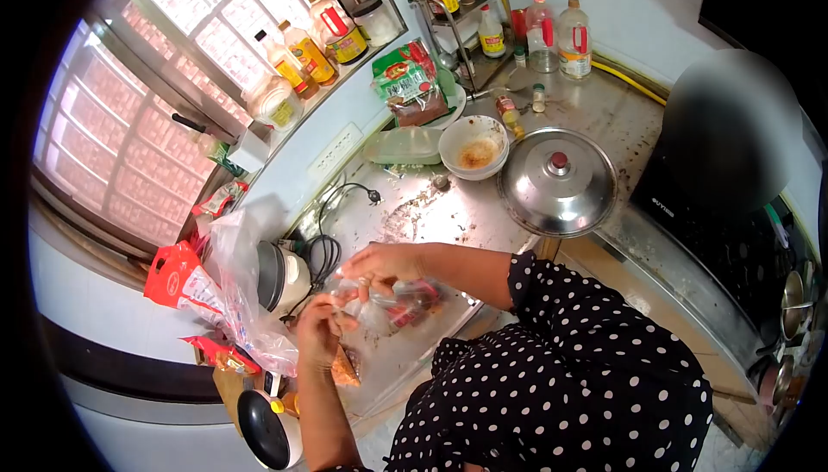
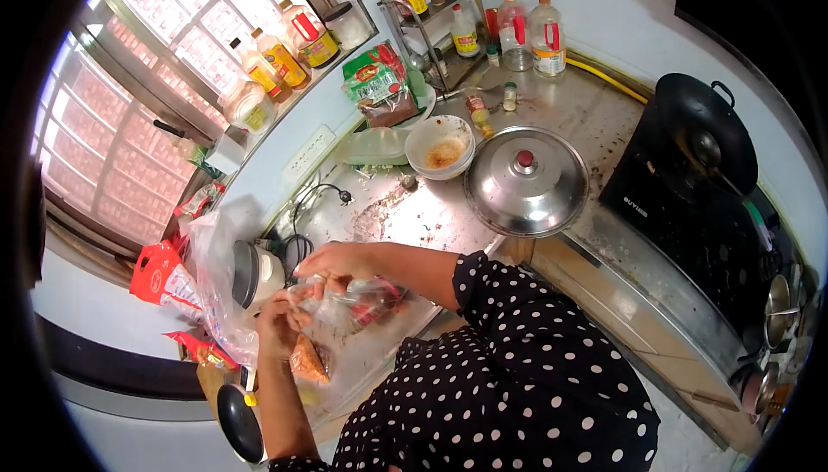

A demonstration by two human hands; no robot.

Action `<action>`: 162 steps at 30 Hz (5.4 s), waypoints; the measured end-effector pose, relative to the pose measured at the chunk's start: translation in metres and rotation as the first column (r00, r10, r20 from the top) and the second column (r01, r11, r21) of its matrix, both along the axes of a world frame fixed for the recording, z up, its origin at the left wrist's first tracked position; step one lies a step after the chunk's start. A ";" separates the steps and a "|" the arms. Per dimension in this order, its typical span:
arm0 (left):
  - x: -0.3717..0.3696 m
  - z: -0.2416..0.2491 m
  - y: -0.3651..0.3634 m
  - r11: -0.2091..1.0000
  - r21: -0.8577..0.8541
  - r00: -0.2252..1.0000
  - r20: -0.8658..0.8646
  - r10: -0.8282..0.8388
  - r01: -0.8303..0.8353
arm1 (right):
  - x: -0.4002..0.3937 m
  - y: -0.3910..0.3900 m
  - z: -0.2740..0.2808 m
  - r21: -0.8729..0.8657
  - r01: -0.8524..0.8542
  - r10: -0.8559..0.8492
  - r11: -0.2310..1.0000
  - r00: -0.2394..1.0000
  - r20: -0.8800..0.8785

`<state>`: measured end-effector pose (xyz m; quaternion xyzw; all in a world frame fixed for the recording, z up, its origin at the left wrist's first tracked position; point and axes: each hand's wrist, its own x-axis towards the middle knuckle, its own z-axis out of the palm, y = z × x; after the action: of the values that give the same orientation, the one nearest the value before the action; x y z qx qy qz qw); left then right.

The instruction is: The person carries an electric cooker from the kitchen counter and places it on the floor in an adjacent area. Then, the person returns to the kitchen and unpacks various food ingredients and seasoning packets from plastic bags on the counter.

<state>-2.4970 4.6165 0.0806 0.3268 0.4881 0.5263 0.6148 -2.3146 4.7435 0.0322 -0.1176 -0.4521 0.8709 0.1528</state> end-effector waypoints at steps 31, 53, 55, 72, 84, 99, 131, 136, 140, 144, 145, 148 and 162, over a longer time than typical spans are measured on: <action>-0.084 -0.096 0.006 0.914 -0.048 0.746 -0.595 0.298 -0.403 | 0.029 0.014 -0.093 0.328 0.168 -0.222 0.930 0.966 0.135; -0.013 0.004 0.047 0.906 0.359 0.760 -0.518 0.394 -0.225 | 0.007 0.031 0.008 0.367 0.418 -0.452 0.831 0.892 0.009; -0.003 0.016 0.050 0.886 0.383 0.766 -0.475 0.432 -0.262 | 0.000 0.032 0.020 0.334 0.424 -0.441 0.842 0.897 -0.027; -0.006 -0.041 0.072 0.977 0.197 0.817 -0.550 0.175 -0.077 | 0.020 0.057 -0.044 0.444 0.207 -0.259 0.872 0.964 0.059; -0.018 -0.038 0.057 0.878 -0.013 0.870 -0.146 0.471 -0.478 | 0.011 0.046 -0.017 0.538 0.318 -0.410 0.781 0.910 0.056; -0.050 -0.070 0.062 0.828 -0.036 0.790 0.279 0.546 -0.559 | -0.077 -0.131 0.049 0.819 0.568 0.034 -0.083 0.822 -0.568; -0.059 -0.041 0.020 0.935 0.195 0.937 -0.129 0.325 -0.297 | -0.081 -0.022 -0.028 0.993 -0.039 -0.541 -0.108 0.840 -0.026; -0.058 -0.036 -0.006 0.919 0.384 0.603 -0.756 0.256 0.091 | -0.103 0.013 -0.069 0.975 0.113 -0.553 0.194 0.833 0.013; -0.107 -0.042 -0.032 0.875 0.481 0.406 -0.811 0.420 0.055 | -0.090 0.050 -0.028 0.979 0.178 -0.678 0.102 0.732 -0.062; -0.181 -0.031 -0.062 0.813 0.576 -0.025 -0.817 0.577 -0.087 | -0.078 0.051 0.006 0.952 0.247 -0.780 0.183 0.626 -0.012; -0.197 -0.023 -0.067 0.798 0.591 -0.167 -0.804 0.571 -0.115 | -0.080 0.052 0.003 0.953 0.248 -0.784 0.176 0.621 -0.017; -0.238 -0.035 -0.060 0.680 0.649 -0.292 -0.761 0.579 -0.342 | -0.081 0.051 -0.020 0.975 0.202 -0.735 0.093 0.674 -0.070; -0.264 -0.069 -0.008 0.682 0.341 0.433 -0.573 0.696 -0.647 | -0.077 0.059 -0.064 0.914 0.236 -0.705 0.329 0.705 0.072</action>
<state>-2.7615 4.6083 0.0115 0.2908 0.7424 0.5901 0.1263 -2.3917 4.8023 -0.0316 -0.3594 -0.7839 0.3816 0.3326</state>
